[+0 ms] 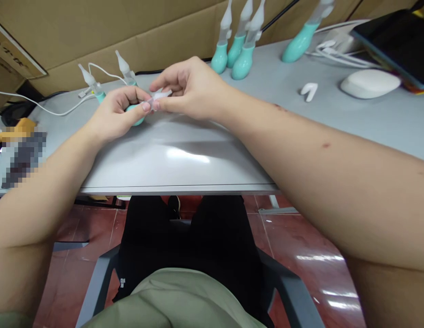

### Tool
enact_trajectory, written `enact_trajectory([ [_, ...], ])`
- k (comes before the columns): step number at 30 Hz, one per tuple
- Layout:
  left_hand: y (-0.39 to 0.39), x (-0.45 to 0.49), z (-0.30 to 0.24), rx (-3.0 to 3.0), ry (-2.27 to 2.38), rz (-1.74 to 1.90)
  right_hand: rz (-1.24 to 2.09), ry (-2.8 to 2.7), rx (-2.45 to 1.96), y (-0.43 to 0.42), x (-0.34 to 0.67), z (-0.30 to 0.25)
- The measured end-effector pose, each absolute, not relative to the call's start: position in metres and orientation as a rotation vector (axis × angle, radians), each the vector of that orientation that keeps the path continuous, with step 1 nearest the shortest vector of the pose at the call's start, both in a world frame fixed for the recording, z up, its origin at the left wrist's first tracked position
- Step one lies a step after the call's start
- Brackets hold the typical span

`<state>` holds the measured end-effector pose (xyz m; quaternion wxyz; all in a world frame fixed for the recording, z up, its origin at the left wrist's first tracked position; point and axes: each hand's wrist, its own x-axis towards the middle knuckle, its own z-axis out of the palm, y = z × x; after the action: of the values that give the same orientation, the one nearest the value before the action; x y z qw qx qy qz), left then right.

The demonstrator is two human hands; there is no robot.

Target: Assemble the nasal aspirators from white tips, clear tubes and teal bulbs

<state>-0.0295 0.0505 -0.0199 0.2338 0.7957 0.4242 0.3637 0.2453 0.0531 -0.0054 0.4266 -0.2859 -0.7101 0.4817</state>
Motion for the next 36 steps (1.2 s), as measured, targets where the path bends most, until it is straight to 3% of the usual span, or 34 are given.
enact_trajectory([
  [5,0.051,-0.031,-0.021,2.137,1.146,1.011,1.088,-1.824,-0.771,0.05,0.244,-0.004],
  [20,0.039,-0.025,-0.019,2.186,1.122,1.009,1.18,-1.871,-0.783,0.044,0.244,0.005],
  [27,0.028,-0.024,-0.009,2.277,1.148,1.111,0.904,-1.797,-0.789,0.04,0.237,0.021],
  [32,0.033,-0.045,0.006,2.519,1.129,1.575,0.672,-1.775,-0.982,0.061,0.244,0.032],
  [35,0.07,-0.078,0.006,2.537,0.761,2.375,0.491,-1.849,-1.084,0.071,0.24,0.038],
  [36,0.084,-0.091,0.004,2.52,0.806,2.427,0.415,-1.889,-1.115,0.073,0.236,0.04],
])
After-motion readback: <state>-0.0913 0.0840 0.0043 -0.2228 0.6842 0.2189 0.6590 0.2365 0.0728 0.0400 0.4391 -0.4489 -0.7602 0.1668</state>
